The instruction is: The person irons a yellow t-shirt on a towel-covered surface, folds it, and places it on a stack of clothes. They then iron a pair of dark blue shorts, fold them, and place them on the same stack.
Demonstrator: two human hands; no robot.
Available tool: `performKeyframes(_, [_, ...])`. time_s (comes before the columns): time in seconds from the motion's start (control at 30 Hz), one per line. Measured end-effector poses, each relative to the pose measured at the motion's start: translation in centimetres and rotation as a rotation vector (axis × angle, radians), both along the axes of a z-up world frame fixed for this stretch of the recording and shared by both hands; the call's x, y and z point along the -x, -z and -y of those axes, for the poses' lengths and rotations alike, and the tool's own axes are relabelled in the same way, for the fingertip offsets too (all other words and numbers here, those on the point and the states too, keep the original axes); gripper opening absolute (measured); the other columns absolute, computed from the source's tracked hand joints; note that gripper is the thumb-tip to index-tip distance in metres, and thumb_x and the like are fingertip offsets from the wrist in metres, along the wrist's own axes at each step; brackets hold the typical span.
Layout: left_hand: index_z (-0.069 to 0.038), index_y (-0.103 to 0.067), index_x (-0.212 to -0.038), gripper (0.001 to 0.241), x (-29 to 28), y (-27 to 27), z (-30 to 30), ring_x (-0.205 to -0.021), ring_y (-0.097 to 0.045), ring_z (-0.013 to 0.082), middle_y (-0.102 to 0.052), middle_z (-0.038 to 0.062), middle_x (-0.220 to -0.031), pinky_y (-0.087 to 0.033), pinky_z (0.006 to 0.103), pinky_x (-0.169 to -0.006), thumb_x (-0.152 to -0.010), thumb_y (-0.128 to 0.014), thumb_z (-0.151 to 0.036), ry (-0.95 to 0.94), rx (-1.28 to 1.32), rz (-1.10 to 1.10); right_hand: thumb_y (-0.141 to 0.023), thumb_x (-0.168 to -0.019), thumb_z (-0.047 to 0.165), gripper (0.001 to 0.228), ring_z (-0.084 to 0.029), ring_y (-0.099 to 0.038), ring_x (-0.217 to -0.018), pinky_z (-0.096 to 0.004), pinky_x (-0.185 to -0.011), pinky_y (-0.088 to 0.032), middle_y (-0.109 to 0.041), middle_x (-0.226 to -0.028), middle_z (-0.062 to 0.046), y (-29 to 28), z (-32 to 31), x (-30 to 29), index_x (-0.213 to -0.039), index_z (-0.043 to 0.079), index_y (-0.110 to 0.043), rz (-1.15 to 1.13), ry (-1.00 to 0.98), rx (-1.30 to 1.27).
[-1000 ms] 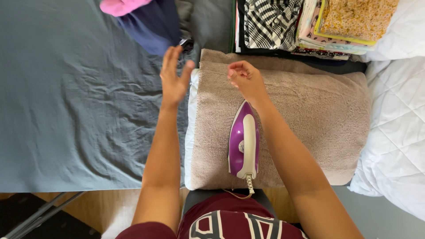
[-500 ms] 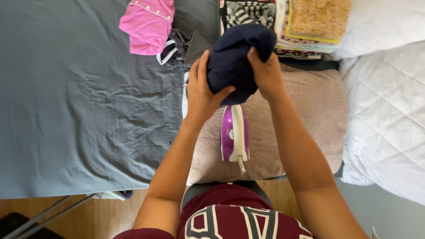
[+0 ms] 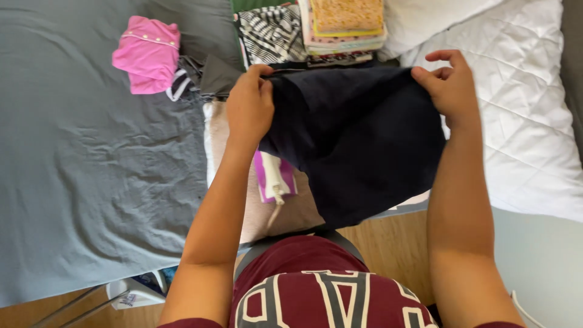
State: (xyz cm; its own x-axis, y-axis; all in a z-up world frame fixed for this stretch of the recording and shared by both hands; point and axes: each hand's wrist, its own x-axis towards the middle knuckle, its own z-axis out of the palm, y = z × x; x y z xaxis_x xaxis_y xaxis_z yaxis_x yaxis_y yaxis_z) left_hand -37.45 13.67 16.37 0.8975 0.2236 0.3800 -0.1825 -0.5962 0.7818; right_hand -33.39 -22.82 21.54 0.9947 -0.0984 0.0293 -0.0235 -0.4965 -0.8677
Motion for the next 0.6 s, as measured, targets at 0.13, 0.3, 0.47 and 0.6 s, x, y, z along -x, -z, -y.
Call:
performKeyframes(0.13, [-0.021, -0.064, -0.120, 0.035, 1.3, 4.1, 5.4, -0.093, -0.069, 0.0410, -0.064, 0.012, -0.105, -0.055, 0.0507, -0.083, -0.087, -0.075, -0.017, -0.054, -0.371, -0.073, -0.084, -0.096, 0.051, 0.045, -0.020, -0.069, -0.095, -0.034, -0.080, -0.055, -0.071, -0.111, -0.002, 12.6, 10.3, -3.2, -0.128, 0.027, -0.063, 0.003, 0.065, 0.421])
performKeyframes(0.3, [-0.021, -0.066, -0.091, 0.015, 6.9, 10.9, 14.9, -0.090, -0.070, 0.0362, -0.066, 0.009, -0.087, -0.058, 0.0471, -0.075, -0.092, -0.064, -0.036, 0.370, -0.477, -0.462, -0.082, -0.083, 0.045, 0.061, -0.044, -0.065, -0.103, -0.052, -0.093, -0.048, -0.068, -0.107, -0.024, 26.4, 18.3, 0.3, -0.127, 0.007, -0.064, -0.314, -0.174, 0.338])
performKeyframes(0.47, [-0.023, -0.053, -0.132, 0.070, 12.1, 14.3, 22.6, -0.112, -0.061, 0.0363, -0.059, 0.014, -0.122, -0.054, 0.0534, -0.084, -0.079, -0.074, -0.064, 0.478, -0.694, -0.556, -0.083, -0.079, 0.063, 0.073, -0.043, -0.060, -0.118, -0.051, -0.101, -0.047, -0.058, -0.122, -0.024, 28.1, 16.4, 4.1, -0.121, 0.011, -0.052, -0.382, 0.056, 0.289])
performKeyframes(0.6, [-0.031, -0.052, -0.146, 0.055, 12.3, 20.0, 24.7, -0.110, -0.059, 0.0335, -0.059, 0.012, -0.128, -0.052, 0.0554, -0.081, -0.093, -0.067, -0.026, 0.239, -0.900, -0.443, -0.059, -0.094, 0.083, 0.087, -0.031, -0.064, -0.104, -0.044, -0.080, -0.054, -0.056, -0.122, -0.020, 32.9, 17.5, 4.6, -0.134, 0.008, -0.042, -0.375, 0.332, -0.156])
